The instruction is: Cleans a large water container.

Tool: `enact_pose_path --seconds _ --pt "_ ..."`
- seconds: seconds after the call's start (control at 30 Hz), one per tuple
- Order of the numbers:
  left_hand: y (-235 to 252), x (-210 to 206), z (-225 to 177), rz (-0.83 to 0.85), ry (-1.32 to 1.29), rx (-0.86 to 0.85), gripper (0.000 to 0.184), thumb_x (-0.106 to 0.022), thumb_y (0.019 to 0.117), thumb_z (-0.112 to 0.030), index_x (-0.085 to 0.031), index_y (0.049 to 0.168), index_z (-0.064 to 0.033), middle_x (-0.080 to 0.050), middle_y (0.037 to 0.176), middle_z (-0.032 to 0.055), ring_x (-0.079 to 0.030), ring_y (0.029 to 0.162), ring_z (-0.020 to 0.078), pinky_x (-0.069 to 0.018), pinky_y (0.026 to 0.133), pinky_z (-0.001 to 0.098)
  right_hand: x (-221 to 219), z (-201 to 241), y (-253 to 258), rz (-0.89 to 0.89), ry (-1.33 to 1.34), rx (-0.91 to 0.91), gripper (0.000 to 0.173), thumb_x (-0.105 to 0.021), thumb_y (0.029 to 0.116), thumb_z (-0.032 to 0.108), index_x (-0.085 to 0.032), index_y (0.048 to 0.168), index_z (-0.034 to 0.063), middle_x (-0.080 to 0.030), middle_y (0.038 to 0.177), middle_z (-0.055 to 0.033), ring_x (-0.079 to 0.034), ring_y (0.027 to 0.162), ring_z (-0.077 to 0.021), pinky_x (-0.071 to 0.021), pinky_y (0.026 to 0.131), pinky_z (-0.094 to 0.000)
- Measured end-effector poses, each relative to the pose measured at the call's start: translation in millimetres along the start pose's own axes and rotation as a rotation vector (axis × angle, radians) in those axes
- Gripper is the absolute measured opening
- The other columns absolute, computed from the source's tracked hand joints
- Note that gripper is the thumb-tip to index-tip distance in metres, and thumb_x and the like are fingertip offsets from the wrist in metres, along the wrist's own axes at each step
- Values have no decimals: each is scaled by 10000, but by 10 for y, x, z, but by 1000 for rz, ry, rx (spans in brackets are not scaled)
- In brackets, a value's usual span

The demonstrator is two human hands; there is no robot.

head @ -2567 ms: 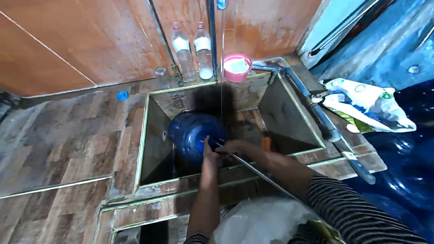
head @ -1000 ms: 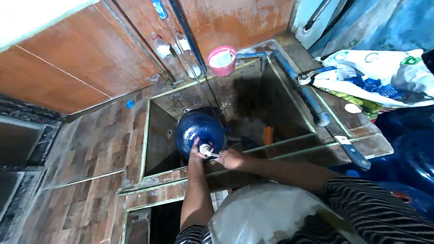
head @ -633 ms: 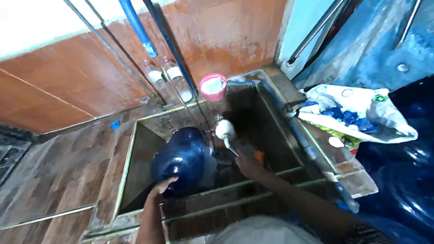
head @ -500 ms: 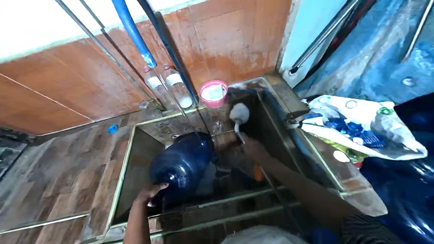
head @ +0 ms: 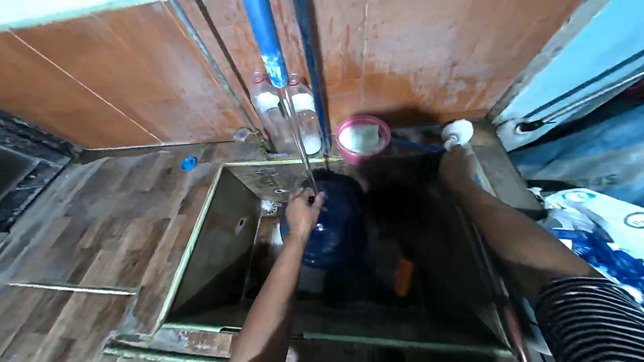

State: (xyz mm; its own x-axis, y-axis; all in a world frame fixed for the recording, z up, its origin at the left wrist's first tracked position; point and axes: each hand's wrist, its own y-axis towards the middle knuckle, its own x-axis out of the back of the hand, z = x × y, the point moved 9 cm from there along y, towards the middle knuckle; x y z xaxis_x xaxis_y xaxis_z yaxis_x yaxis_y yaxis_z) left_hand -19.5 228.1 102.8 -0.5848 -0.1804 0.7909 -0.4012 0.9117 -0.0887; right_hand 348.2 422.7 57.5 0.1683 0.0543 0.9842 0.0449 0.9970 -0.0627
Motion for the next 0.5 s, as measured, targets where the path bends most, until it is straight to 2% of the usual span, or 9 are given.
enact_pose_path --seconds 0.1,0.17,0.23,0.3,0.37,0.4,0.43,0.47,0.5 --pt "192 -203 -178 -24 -173 28 312 -670 1001 -311 -711 1143 -37 -674 1191 201 -637 1132 367 -480 981 586 82 -5 3 -7 -15 9 351 -523 1014 -18 -528 1315 -198 -427 1471 -397 -404 1382 -573 -326 1111 -700" --pt "306 -225 -99 -100 -340 80 328 -644 1020 -310 -688 1155 -14 -692 1070 204 -661 992 345 -501 910 561 142 254 -173 -30 43 115 474 -647 986 86 -513 1359 -173 -446 1447 -407 -436 1346 -588 -353 1081 -719" --pt "388 -258 18 -158 -497 98 291 -624 1034 -260 -669 1122 14 -663 922 167 -614 793 258 -510 775 472 126 818 -514 26 186 341 516 -654 1008 224 -541 1398 -93 -494 1439 -359 -502 1318 -537 -409 1070 -685" --pt "390 -318 84 -144 -664 98 229 -580 1055 -216 -660 1128 -13 -624 882 72 -534 708 116 -473 683 320 50 1539 -914 175 414 544 472 -562 1061 279 -550 1450 12 -511 1490 -246 -517 1368 -400 -424 1127 -574" --pt "297 -360 127 -153 -821 97 251 -512 1082 -197 -661 1122 1 -651 932 66 -569 786 91 -495 758 306 -45 2165 -1240 298 766 647 412 -501 1083 226 -568 1441 32 -539 1484 -195 -528 1369 -308 -421 1151 -472" --pt "220 -361 169 -219 -883 102 278 -470 1096 -196 -654 1094 13 -638 918 69 -575 801 95 -498 769 306 -116 2394 -1357 355 931 638 383 -466 1096 201 -587 1413 22 -574 1444 -185 -567 1313 -278 -450 1113 -444" --pt "120 -357 220 -282 -937 122 314 -420 1111 -206 -628 1128 28 -634 980 95 -591 878 118 -502 821 321 -226 2570 -1435 405 1049 595 367 -435 1109 197 -611 1370 7 -628 1364 -188 -617 1212 -260 -486 1038 -433" --pt "-2 -347 259 -318 -965 128 341 -379 1119 -216 -572 1228 43 -632 1131 145 -606 1033 156 -499 932 345 -337 2704 -1504 431 1121 564 361 -408 1113 172 -639 1306 -28 -663 1282 -205 -635 1160 -266 -491 1027 -437" --pt "-119 -340 268 -326 -980 102 382 -369 1116 -202 -485 1364 63 -575 1318 209 -564 1219 210 -456 1060 373 -425 2802 -1555 415 1146 559 364 -386 1106 135 -654 1262 -56 -677 1234 -218 -641 1138 -270 -493 1026 -429"
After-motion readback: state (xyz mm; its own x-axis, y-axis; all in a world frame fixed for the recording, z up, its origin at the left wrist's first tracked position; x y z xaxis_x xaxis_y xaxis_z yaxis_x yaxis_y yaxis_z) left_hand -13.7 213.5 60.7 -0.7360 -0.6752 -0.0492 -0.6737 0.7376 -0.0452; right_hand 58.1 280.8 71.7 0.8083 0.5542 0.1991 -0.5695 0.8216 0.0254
